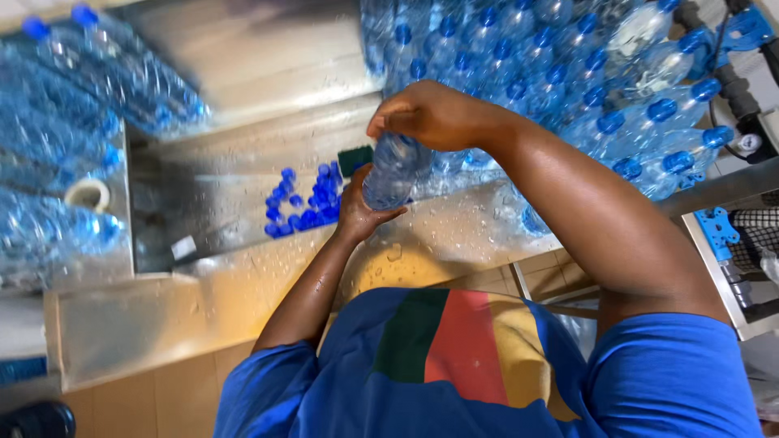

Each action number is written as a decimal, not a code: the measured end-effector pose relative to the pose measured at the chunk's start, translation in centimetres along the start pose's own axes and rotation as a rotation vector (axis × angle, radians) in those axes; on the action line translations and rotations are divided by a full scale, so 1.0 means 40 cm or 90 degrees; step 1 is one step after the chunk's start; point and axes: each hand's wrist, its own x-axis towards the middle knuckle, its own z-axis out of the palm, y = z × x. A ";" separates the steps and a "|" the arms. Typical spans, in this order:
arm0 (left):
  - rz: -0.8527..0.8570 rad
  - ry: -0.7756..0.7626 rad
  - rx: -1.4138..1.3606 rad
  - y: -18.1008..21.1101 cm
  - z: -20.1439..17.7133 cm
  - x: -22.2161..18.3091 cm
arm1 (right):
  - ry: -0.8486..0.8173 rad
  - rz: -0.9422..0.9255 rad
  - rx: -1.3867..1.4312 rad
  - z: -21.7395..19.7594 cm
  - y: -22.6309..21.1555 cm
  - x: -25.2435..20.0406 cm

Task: The person repeatedly picks up clear plastic water bottles and blue bottle caps from a stainless steel counter. They screw the caps onto the bottles by hand and place the capped bottles into a large group on the right side of the workspace.

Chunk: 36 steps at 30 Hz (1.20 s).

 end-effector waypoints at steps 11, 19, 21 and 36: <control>-0.050 -0.092 -0.064 -0.045 0.050 -0.113 | -0.085 0.150 -0.167 0.249 0.088 0.026; -0.098 -0.280 0.070 -0.073 -0.032 -0.042 | -0.065 0.242 -0.235 0.355 0.039 0.109; -0.033 -0.272 0.035 -0.085 -0.025 -0.042 | -0.128 0.229 -0.363 0.367 0.038 0.116; -0.221 -0.076 0.527 -0.314 -0.438 -0.008 | -0.020 0.381 -0.180 0.287 -0.132 0.072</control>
